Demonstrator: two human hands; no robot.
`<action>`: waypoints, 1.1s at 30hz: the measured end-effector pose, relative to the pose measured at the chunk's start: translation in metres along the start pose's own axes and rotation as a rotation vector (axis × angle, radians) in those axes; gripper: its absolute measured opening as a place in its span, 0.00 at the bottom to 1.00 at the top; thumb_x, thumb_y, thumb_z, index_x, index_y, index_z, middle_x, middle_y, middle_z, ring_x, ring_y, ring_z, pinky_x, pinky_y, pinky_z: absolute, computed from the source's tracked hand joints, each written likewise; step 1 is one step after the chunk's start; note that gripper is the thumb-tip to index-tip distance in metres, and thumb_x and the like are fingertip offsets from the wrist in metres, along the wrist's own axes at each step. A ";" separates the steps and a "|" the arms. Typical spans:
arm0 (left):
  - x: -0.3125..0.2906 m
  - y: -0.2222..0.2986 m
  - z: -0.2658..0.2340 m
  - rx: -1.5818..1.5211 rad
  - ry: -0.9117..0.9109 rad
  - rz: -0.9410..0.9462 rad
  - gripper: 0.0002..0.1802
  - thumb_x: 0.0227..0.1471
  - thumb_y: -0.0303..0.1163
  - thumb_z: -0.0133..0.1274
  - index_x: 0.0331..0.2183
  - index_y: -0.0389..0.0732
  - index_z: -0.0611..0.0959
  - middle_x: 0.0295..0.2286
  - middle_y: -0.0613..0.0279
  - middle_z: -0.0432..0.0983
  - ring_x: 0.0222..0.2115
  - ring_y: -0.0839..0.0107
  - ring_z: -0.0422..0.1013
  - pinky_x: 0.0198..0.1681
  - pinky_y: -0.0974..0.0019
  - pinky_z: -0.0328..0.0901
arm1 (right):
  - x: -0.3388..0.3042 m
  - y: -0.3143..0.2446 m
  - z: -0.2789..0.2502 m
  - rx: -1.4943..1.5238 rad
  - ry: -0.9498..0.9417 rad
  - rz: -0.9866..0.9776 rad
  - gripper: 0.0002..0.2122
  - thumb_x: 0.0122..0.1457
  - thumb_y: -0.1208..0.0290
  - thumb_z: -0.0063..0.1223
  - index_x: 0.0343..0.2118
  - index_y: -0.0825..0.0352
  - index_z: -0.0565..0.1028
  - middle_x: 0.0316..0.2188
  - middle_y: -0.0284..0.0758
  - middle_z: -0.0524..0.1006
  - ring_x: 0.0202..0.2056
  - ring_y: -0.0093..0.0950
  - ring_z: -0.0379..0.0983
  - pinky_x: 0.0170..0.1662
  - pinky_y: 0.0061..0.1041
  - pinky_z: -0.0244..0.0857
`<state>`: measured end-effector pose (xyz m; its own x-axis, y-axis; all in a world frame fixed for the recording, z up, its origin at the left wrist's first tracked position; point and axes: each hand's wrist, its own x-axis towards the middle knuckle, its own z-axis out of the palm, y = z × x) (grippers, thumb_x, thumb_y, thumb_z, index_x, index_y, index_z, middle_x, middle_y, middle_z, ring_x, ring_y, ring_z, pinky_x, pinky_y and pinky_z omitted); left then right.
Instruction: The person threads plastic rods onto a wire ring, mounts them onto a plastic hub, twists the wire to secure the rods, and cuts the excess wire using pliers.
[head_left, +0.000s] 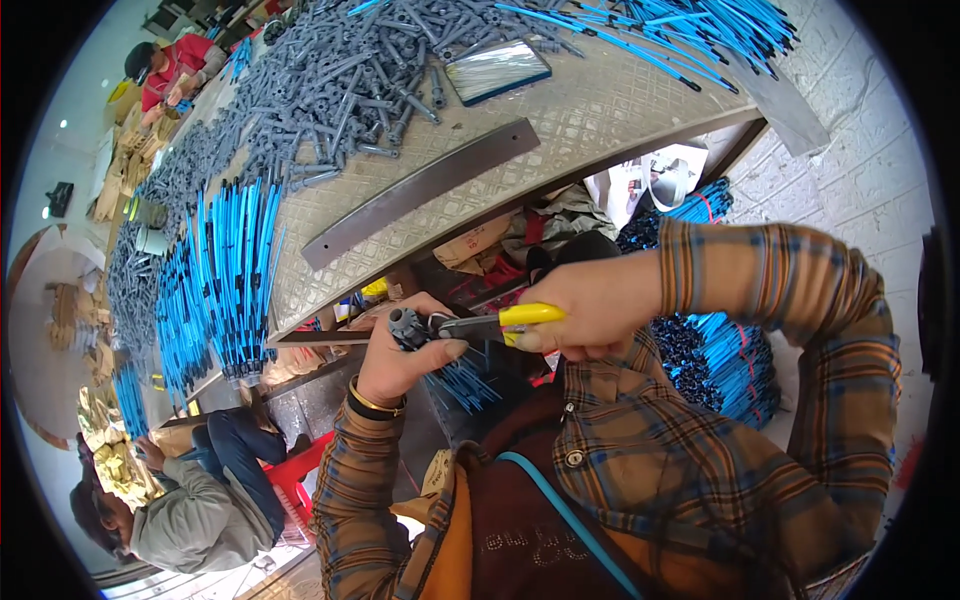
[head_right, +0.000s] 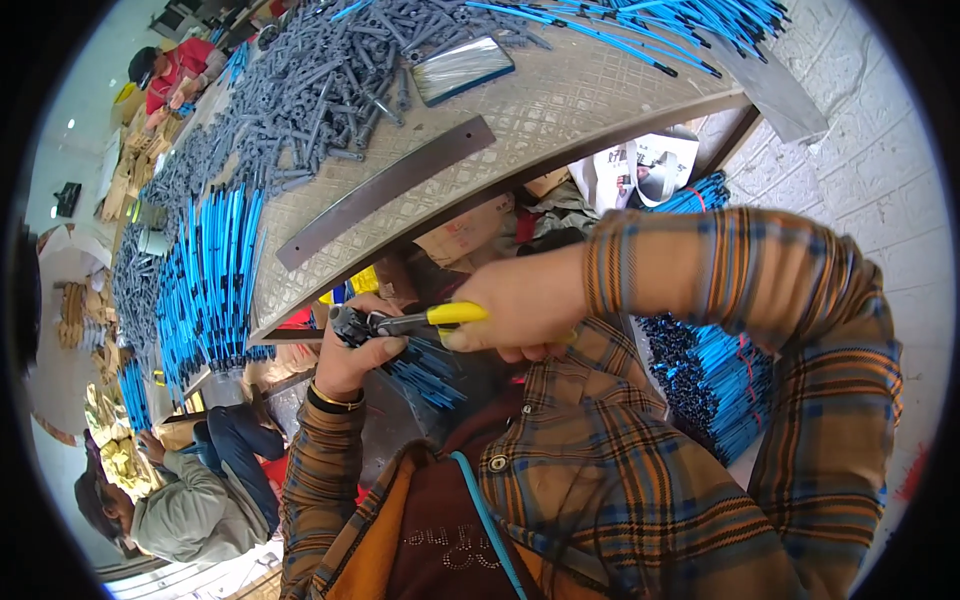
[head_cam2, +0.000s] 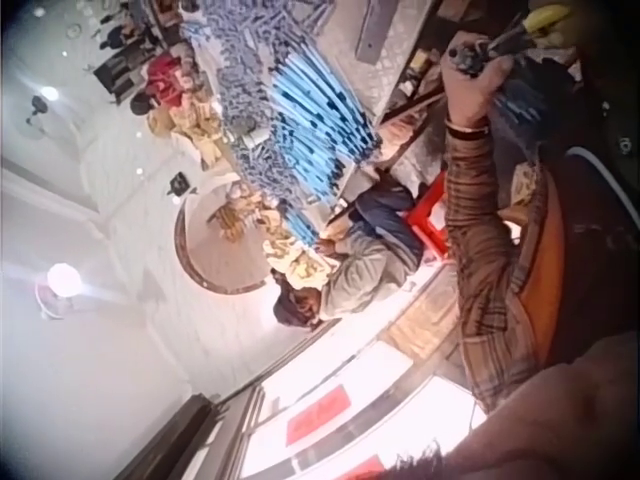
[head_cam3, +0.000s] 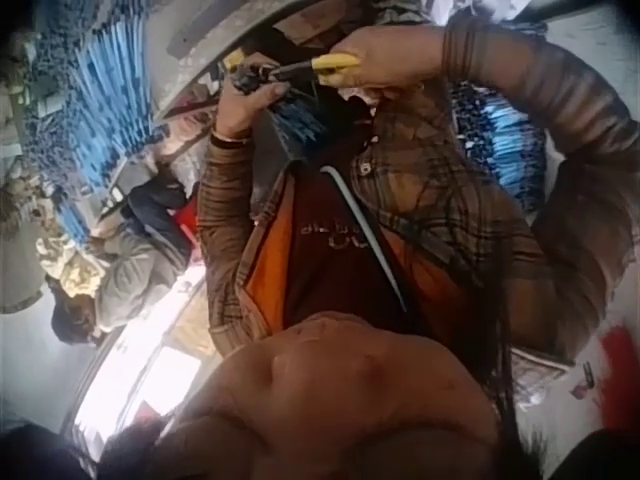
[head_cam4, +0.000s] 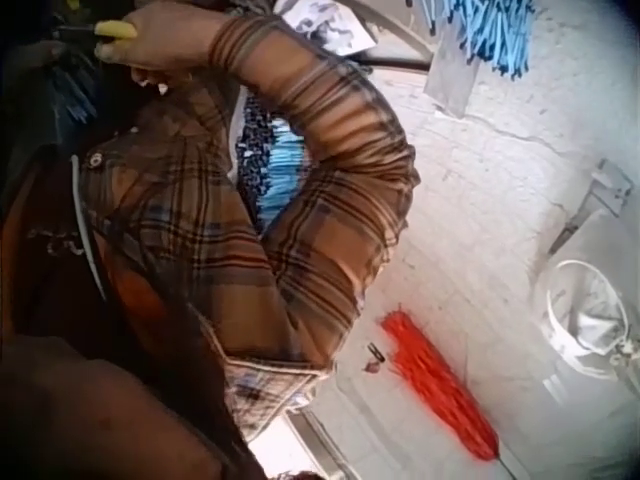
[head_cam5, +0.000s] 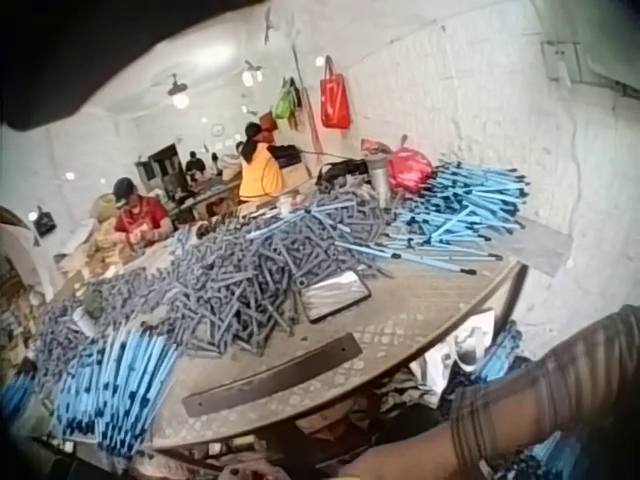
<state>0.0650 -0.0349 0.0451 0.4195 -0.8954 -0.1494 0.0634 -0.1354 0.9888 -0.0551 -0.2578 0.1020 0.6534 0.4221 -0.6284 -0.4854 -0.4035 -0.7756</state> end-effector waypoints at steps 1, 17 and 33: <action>0.000 0.002 0.001 -0.003 0.042 -0.021 0.14 0.37 0.27 0.62 0.30 0.37 0.76 0.27 0.69 0.72 0.27 0.83 0.65 0.32 0.78 0.60 | 0.001 -0.003 -0.004 -0.073 -0.002 -0.004 0.16 0.60 0.58 0.42 0.36 0.69 0.68 0.19 0.30 0.70 0.22 0.19 0.69 0.25 0.19 0.66; -0.012 0.003 -0.007 -0.137 0.116 0.028 0.20 0.35 0.25 0.62 0.35 0.34 0.76 0.28 0.63 0.74 0.27 0.77 0.69 0.33 0.74 0.64 | 0.015 0.004 0.003 -0.466 0.221 -0.321 0.16 0.57 0.57 0.45 0.34 0.69 0.68 0.21 0.41 0.73 0.24 0.37 0.71 0.28 0.34 0.63; 0.004 0.004 0.005 0.031 0.140 0.036 0.14 0.38 0.21 0.57 0.32 0.35 0.75 0.24 0.66 0.72 0.27 0.80 0.67 0.33 0.74 0.64 | 0.001 -0.002 -0.015 -0.428 0.169 -0.241 0.15 0.56 0.57 0.47 0.34 0.68 0.69 0.20 0.41 0.73 0.24 0.38 0.71 0.27 0.33 0.63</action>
<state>0.0620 -0.0412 0.0486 0.5430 -0.8324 -0.1105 0.0189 -0.1194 0.9927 -0.0443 -0.2688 0.1035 0.8194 0.4211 -0.3889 -0.0512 -0.6220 -0.7814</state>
